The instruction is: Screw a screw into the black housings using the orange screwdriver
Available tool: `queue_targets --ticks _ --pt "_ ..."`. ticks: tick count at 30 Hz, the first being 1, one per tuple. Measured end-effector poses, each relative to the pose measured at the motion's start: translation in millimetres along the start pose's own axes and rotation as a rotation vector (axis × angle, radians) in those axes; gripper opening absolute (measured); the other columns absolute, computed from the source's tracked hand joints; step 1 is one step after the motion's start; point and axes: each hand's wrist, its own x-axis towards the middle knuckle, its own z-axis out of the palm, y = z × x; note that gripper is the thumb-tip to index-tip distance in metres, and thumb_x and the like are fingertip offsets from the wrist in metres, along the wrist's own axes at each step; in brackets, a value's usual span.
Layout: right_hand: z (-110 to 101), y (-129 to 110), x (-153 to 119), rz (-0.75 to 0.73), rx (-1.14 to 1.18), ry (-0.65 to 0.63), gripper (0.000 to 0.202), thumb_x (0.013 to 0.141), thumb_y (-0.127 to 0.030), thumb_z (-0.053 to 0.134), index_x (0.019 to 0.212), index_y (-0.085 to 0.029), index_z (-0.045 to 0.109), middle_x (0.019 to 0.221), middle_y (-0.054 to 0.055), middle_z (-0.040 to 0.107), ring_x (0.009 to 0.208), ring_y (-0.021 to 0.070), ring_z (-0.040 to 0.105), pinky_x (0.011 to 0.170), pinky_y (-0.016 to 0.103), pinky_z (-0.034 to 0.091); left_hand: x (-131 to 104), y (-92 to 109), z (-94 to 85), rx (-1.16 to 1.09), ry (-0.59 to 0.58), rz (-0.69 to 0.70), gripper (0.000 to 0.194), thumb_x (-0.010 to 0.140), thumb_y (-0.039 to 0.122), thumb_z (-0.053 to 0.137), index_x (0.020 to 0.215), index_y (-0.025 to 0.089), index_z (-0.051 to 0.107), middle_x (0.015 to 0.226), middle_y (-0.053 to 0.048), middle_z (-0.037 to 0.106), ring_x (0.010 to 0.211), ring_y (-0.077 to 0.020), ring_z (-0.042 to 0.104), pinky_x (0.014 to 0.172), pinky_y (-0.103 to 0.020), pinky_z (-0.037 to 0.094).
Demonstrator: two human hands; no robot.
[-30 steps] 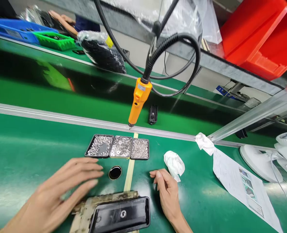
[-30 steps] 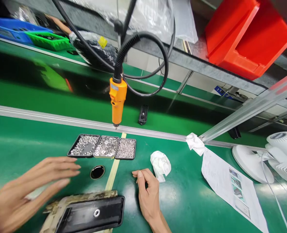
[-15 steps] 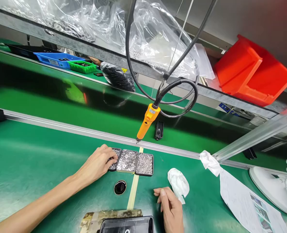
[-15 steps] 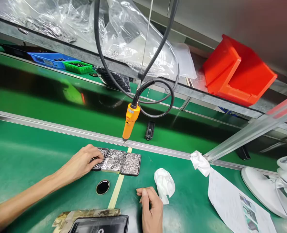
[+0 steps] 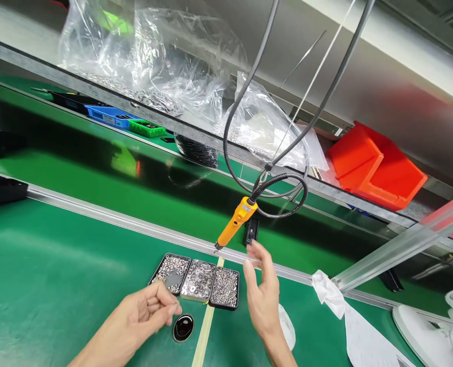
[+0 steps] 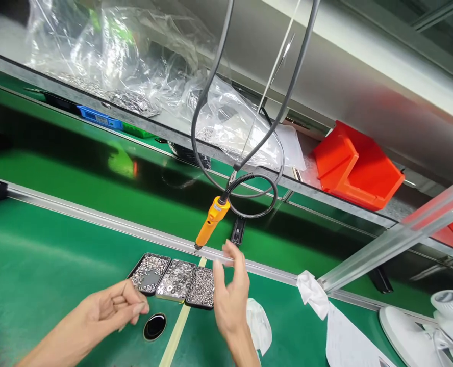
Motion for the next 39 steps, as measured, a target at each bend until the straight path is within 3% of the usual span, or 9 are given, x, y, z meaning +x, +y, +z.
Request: queue_targets --ticks 2,4,8,11,15,20,31,36,39 --pt "20.3 -11.1 33.6 0.006 0.092 -0.052 0.077 0.097 -0.062 0.069 0.16 -0.026 0.041 0.158 0.013 0.05 0.143 0.0331 0.05 0.12 0.054 0.041 -4.9 -1.5 9.0 -0.13 -0.005 -0.006 0.04 0.093 0.06 0.071 0.089 0.021 0.064 0.094 -0.007 0.075 0.091 -0.0225 0.071 0.085 -0.033 0.057" --pt "39.5 -14.8 51.7 0.01 0.156 -0.126 0.084 0.096 -0.062 0.069 0.162 -0.024 0.035 0.156 0.014 0.053 0.143 0.0325 0.05 0.121 0.054 0.042 -7.1 -6.3 14.1 -0.119 0.018 0.006 0.041 0.093 0.062 0.07 0.091 0.022 0.07 0.093 -0.007 0.077 0.092 -0.0235 0.073 0.087 -0.032 0.057" --pt "59.0 -12.5 44.6 0.037 0.226 -0.098 0.062 0.097 -0.055 0.07 0.147 -0.023 0.05 0.129 0.011 0.067 0.12 0.027 0.064 0.103 0.041 0.055 -9.3 -14.7 16.8 0.049 0.032 -0.013 0.048 0.09 0.072 0.064 0.097 0.027 0.081 0.095 -0.005 0.08 0.092 -0.0258 0.075 0.086 -0.03 0.059" --pt "55.9 -18.9 25.8 0.055 0.338 -0.083 0.047 0.099 -0.048 0.068 0.137 -0.023 0.054 0.104 0.005 0.068 0.097 0.0213 0.065 0.083 0.032 0.056 -12.0 -12.7 19.4 0.1 0.049 -0.002 0.046 0.094 0.071 0.059 0.096 0.031 0.082 0.098 -0.003 0.08 0.097 -0.0255 0.075 0.09 -0.028 0.058" --pt "47.5 -47.5 7.0 0.054 0.64 -0.145 0.052 0.097 -0.032 0.072 0.142 -0.027 0.047 0.088 -0.002 0.063 0.078 0.0149 0.06 0.072 0.027 0.053 -15.4 -5.0 26.4 0.096 0.13 0.063 0.043 0.095 0.064 0.059 0.085 0.026 0.076 0.088 -0.004 0.077 0.082 -0.0221 0.072 0.077 -0.026 0.059" --pt "48.8 -82.6 -12.8 0.1 0.895 -0.105 0.016 0.106 -0.039 0.064 0.116 -0.028 0.059 0.057 -0.011 0.043 0.041 0.0066 0.028 0.043 0.016 0.037 -19.2 2.2 34.8 0.14 0.164 0.095 0.028 0.091 0.05 0.067 0.08 0.026 0.073 0.075 0.001 0.072 0.072 -0.0164 0.067 0.07 -0.024 0.054" --pt "51.7 -88.6 -22.9 0.096 0.924 -0.168 0.019 0.104 -0.047 0.069 0.105 -0.028 0.067 0.053 -0.01 0.045 0.037 0.0055 0.027 0.04 0.015 0.042 -28.2 7.4 33.9 0.021 0.101 0.126 0.009 0.091 0.037 0.072 0.09 0.028 0.074 0.084 0.005 0.077 0.08 -0.0136 0.074 0.075 -0.02 0.057" --pt "57.2 -88.2 -26.2 -0.001 0.937 -0.193 0.014 0.109 -0.037 0.058 0.107 -0.026 0.066 0.053 -0.011 0.04 0.038 0.0051 0.024 0.04 0.013 0.038 -26.7 14.2 34.7 0.011 0.115 0.092 0.01 0.091 0.035 0.071 0.086 0.027 0.074 0.082 0.005 0.076 0.079 -0.0135 0.074 0.075 -0.018 0.057" --pt "60.9 -87.6 -29.8 -0.055 0.938 -0.211 0.013 0.11 -0.032 0.054 0.11 -0.025 0.065 0.054 -0.011 0.039 0.039 0.0041 0.024 0.043 0.011 0.038 -28.3 15.6 36.3 0.025 0.162 0.147 0.008 0.09 0.033 0.072 0.084 0.028 0.073 0.078 0.007 0.074 0.074 -0.0108 0.073 0.073 -0.015 0.055"
